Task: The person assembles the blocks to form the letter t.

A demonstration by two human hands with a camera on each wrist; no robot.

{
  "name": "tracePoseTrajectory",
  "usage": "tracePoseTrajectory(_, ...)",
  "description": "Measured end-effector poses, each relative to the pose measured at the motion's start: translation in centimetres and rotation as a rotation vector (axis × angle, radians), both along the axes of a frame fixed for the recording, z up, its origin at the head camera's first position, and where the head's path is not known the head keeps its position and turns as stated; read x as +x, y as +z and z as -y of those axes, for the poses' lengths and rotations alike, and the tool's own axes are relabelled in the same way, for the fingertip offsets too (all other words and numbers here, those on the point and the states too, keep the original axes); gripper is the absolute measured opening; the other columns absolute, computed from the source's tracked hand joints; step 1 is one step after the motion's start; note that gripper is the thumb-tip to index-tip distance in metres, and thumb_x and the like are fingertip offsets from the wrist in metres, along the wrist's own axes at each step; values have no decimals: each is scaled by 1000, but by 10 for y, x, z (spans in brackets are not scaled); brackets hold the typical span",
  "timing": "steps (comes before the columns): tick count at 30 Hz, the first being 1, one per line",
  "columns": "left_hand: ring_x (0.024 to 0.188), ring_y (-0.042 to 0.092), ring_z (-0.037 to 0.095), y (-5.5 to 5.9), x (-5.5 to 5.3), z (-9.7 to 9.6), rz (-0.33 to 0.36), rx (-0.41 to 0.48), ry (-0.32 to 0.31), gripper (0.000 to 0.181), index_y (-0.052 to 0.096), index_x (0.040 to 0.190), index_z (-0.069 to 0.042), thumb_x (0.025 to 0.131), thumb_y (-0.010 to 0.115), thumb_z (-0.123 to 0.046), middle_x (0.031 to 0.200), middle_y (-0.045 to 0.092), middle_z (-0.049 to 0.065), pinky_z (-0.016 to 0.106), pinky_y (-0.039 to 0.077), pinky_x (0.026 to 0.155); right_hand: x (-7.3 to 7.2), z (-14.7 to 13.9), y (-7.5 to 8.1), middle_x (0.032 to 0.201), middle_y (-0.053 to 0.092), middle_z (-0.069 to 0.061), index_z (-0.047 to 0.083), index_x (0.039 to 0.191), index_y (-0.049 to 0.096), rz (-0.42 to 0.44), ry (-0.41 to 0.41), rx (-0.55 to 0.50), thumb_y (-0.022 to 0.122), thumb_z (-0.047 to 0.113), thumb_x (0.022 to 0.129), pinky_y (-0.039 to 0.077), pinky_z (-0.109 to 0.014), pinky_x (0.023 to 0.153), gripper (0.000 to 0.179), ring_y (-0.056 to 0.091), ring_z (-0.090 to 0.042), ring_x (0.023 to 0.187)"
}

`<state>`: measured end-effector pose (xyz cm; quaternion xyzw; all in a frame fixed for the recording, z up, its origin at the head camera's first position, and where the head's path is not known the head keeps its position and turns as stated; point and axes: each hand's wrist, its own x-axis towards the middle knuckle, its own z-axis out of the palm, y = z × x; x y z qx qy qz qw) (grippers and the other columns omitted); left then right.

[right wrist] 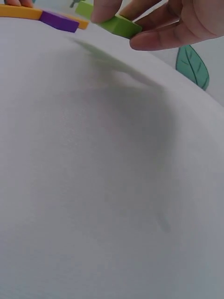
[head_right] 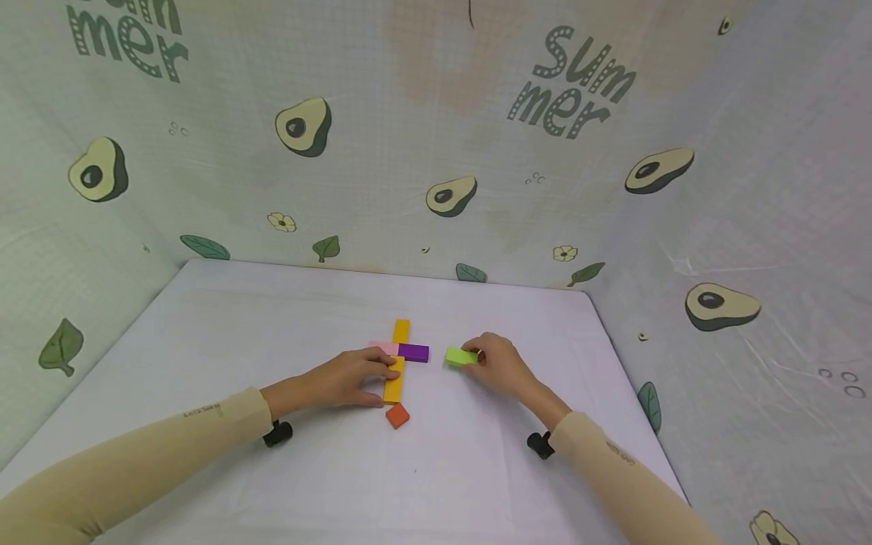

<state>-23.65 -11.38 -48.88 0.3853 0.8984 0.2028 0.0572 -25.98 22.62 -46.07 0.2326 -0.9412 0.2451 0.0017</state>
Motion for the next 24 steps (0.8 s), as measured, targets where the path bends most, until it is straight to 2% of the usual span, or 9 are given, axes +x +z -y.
tracePoseTrajectory(7,131,60,19,1,1,-1,4,-9,9,53,72,140,-17,92,86,-35,144,62,1,34,53,110,20,9,-1,103,72,-2,7,116,79,18,38,-15,89,8,86,55,-27,76,32,62,-15,86)
tracePoseTrajectory(15,132,60,18,-1,-1,-1,7,-5,10,53,72,139,-17,91,86,-35,145,63,1,34,53,111,45,14,-3,99,70,3,8,115,79,34,103,-17,89,7,85,54,-24,73,32,62,-18,85)
tracePoseTrajectory(24,132,60,18,-1,0,-1,9,-6,11,53,72,140,-17,91,87,-34,145,63,1,33,53,111,68,22,-7,97,68,8,12,114,78,63,163,10,88,9,86,54,-23,74,30,60,-11,85)
